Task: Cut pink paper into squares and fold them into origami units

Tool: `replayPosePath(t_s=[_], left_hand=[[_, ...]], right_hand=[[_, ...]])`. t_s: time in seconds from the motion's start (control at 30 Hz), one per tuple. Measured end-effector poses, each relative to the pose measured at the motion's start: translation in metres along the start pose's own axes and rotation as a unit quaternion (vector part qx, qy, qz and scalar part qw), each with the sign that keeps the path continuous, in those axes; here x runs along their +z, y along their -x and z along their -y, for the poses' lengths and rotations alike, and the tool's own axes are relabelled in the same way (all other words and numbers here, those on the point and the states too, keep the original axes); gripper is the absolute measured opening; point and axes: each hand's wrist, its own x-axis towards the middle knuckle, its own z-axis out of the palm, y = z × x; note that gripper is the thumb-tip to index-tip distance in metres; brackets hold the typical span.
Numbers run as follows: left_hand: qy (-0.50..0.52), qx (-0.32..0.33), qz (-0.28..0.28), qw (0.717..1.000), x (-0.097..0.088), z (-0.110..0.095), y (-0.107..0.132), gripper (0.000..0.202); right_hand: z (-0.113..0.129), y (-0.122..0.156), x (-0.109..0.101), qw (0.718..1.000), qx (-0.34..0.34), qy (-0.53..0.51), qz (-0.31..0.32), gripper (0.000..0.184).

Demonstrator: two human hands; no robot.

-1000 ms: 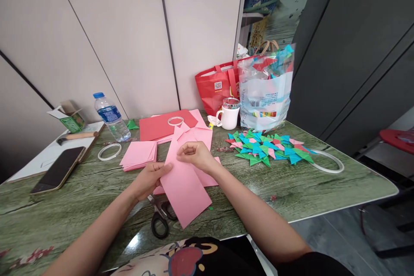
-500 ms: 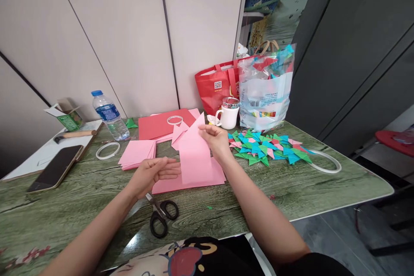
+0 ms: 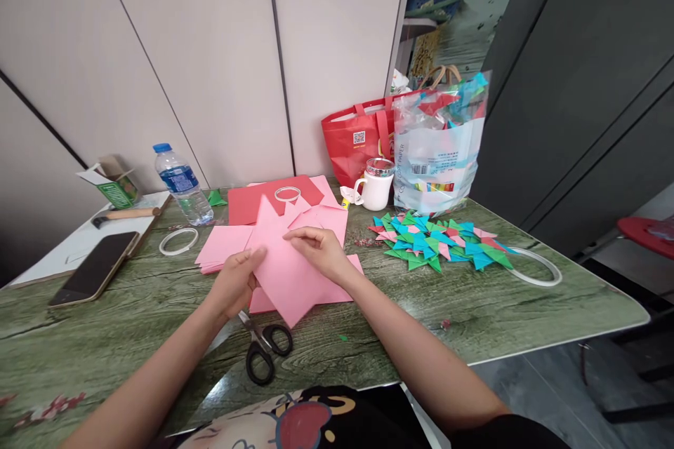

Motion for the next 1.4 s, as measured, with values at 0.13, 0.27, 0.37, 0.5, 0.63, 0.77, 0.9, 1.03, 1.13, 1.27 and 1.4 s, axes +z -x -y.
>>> replayPosePath(t_s=[0.13, 0.27, 0.37, 0.5, 0.63, 0.77, 0.9, 1.03, 1.13, 1.27, 1.4], left_hand=[[0.105, 0.103, -0.144, 0.978, -0.007, -0.011, -0.008, 0.022], [0.150, 0.148, -0.205, 0.956, -0.012, -0.016, -0.011, 0.012], [0.157, 0.155, -0.214, 0.952, -0.012, -0.016, -0.011, 0.011], [0.148, 0.149, -0.194, 0.958, -0.011, -0.013, -0.010, 0.018], [0.131, 0.147, -0.145, 0.970, -0.006, -0.010, -0.008, 0.024], [0.126, 0.156, -0.101, 0.974, 0.001, -0.007, -0.005, 0.024], [0.130, 0.153, -0.042, 0.979, 0.006, -0.003, -0.002, 0.027], [0.125, 0.147, 0.013, 0.981, 0.007, 0.001, 0.000, 0.039], [0.107, 0.136, 0.018, 0.985, 0.007, 0.003, 0.000, 0.045], [0.108, 0.127, 0.038, 0.985, 0.010, 0.009, 0.001, 0.049], [0.126, 0.144, 0.016, 0.981, 0.014, 0.015, 0.001, 0.048]], right_hand=[[0.003, 0.000, -0.004, 0.999, 0.027, -0.012, 0.024, 0.019], [0.006, 0.002, -0.005, 0.993, 0.021, -0.064, 0.098, 0.021], [0.003, 0.003, -0.004, 0.988, -0.018, -0.031, 0.148, 0.031], [-0.004, 0.004, -0.001, 0.991, -0.064, 0.055, 0.107, 0.022], [-0.009, 0.002, 0.003, 0.995, -0.081, 0.051, 0.043, 0.016], [-0.013, 0.000, 0.006, 0.999, -0.023, -0.002, -0.044, 0.023], [-0.010, 0.000, 0.007, 0.996, -0.014, 0.004, -0.083, 0.025], [-0.005, 0.003, 0.010, 0.992, -0.026, 0.004, -0.125, 0.026], [-0.006, 0.004, 0.013, 0.988, -0.024, -0.020, -0.149, 0.029], [-0.012, 0.007, 0.022, 0.983, -0.017, -0.035, -0.177, 0.036], [-0.019, 0.012, 0.033, 0.984, -0.003, -0.050, -0.172, 0.041]])
